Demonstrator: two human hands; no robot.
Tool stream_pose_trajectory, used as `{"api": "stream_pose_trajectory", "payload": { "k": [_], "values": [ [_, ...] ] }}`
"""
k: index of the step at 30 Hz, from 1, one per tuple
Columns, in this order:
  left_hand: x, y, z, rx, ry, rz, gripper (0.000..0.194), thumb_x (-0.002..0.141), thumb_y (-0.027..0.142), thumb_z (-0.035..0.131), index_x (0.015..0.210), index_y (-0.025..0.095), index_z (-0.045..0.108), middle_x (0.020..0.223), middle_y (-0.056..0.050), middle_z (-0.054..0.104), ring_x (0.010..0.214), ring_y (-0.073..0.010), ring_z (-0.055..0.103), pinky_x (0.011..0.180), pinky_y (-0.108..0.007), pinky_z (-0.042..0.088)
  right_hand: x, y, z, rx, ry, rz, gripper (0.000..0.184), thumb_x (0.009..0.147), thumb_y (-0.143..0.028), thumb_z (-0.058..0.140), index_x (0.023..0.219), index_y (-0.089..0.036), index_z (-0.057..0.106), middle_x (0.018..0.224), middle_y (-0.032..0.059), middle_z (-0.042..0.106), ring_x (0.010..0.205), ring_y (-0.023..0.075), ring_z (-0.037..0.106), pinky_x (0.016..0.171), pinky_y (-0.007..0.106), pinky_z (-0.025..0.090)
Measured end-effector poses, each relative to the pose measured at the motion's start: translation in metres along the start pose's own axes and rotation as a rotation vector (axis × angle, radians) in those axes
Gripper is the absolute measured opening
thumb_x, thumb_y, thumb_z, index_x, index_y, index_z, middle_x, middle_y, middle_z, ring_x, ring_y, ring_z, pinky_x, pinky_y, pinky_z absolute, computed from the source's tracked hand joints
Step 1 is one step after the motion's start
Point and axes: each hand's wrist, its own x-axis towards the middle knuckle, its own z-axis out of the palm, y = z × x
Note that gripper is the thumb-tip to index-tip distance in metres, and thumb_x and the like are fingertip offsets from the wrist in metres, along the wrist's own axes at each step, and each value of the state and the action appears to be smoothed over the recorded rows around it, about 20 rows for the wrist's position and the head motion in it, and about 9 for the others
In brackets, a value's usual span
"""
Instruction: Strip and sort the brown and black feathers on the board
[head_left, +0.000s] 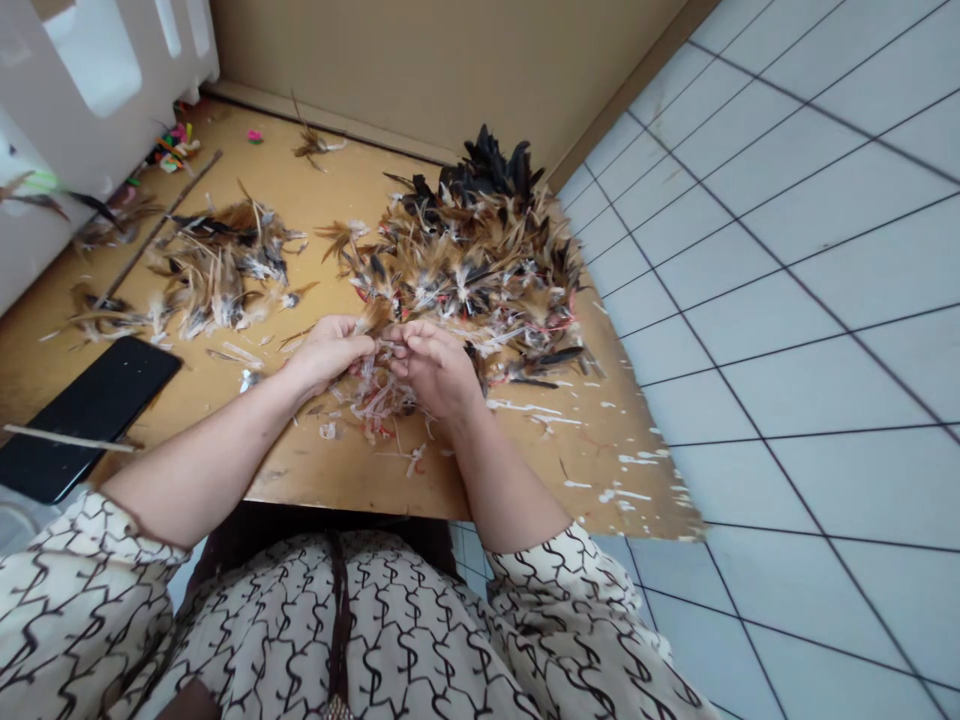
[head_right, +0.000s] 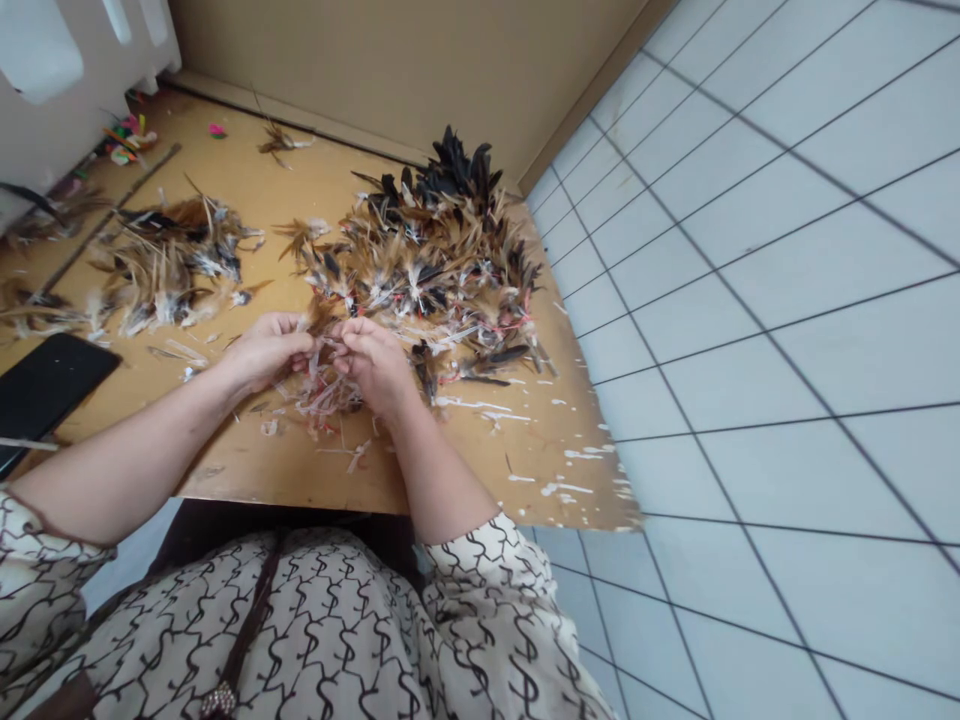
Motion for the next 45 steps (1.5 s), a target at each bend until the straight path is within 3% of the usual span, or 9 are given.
{"api": "stream_pose_trajectory", "payload": {
  "k": [5,11,17,23,29,36,42,45],
  "values": [
    [0.0,0.002,0.0,-0.03,0.028,-0.006,0.015,0.053,0.011,0.054,0.042,0.017,0.044,0.034,0.007,0.039,0.03,-0.0031,0.03,0.035,-0.019,0.025,0.0,-0.005,-0.006,0.013,-0.067,-0.024,0.023,0.057,-0.032,0.064,0.064,-0.021,0.045,0.06,-0.0033,0.045,0.05,0.0069,0.033,0.044,0.022,0.029],
    [-0.001,0.005,0.0,-0.009,0.036,0.017,0.016,0.054,0.011,0.055,0.043,0.017,0.045,0.034,0.007,0.039,0.03,-0.0029,0.03,0.035,-0.019,0.023,0.003,0.002,-0.013,-0.15,0.113,-0.11,0.023,0.058,-0.032,0.067,0.069,-0.02,0.051,0.059,-0.0048,0.047,0.05,0.0055,0.036,0.046,0.021,0.03],
    [-0.001,-0.002,-0.002,0.066,-0.012,0.038,0.01,0.053,0.015,0.056,0.047,0.016,0.049,0.036,0.007,0.04,0.033,-0.0036,0.032,0.037,-0.019,0.024,-0.001,0.008,-0.004,-0.325,0.071,-0.129,0.022,0.057,-0.027,0.068,0.073,-0.019,0.055,0.065,-0.0042,0.053,0.059,0.0078,0.046,0.055,0.022,0.037],
    [-0.001,-0.004,-0.003,0.141,-0.052,0.057,0.005,0.053,0.019,0.056,0.054,0.017,0.052,0.04,0.007,0.043,0.035,-0.0042,0.034,0.038,-0.018,0.024,-0.001,0.01,-0.001,-0.43,0.088,-0.137,0.012,0.059,-0.024,0.061,0.064,-0.018,0.052,0.056,-0.0057,0.047,0.053,0.0069,0.04,0.054,0.023,0.033],
    [-0.009,0.009,0.001,0.313,-0.01,-0.009,0.003,0.052,0.016,0.051,0.055,0.016,0.052,0.038,0.009,0.041,0.033,-0.0034,0.03,0.036,-0.017,0.022,0.003,0.012,-0.002,-0.304,0.12,-0.014,0.008,0.057,-0.023,0.055,0.062,-0.018,0.05,0.048,-0.0078,0.04,0.046,0.0058,0.032,0.047,0.021,0.024],
    [-0.006,0.007,-0.001,0.182,-0.022,0.015,0.002,0.051,0.015,0.05,0.051,0.017,0.051,0.035,0.009,0.038,0.032,-0.0031,0.028,0.036,-0.017,0.028,0.002,0.003,-0.002,0.037,-0.032,0.092,0.017,0.057,-0.024,0.065,0.059,-0.016,0.05,0.059,-0.0024,0.048,0.054,0.0067,0.039,0.047,0.02,0.029],
    [-0.007,0.009,0.001,0.116,-0.01,-0.017,0.005,0.051,0.013,0.049,0.047,0.017,0.048,0.035,0.008,0.039,0.031,-0.0033,0.031,0.036,-0.017,0.03,0.001,0.0,-0.005,0.143,-0.059,0.08,0.02,0.062,-0.024,0.067,0.061,-0.016,0.049,0.066,-0.001,0.05,0.053,0.0051,0.034,0.044,0.019,0.026],
    [-0.008,0.009,0.002,0.101,-0.007,-0.014,0.009,0.05,0.012,0.049,0.043,0.016,0.045,0.034,0.008,0.039,0.031,-0.0026,0.03,0.036,-0.017,0.03,0.0,-0.001,-0.005,0.16,-0.095,0.073,0.029,0.06,-0.026,0.071,0.059,-0.016,0.044,0.059,-0.0041,0.043,0.048,0.0035,0.03,0.043,0.018,0.023]
  ]
}}
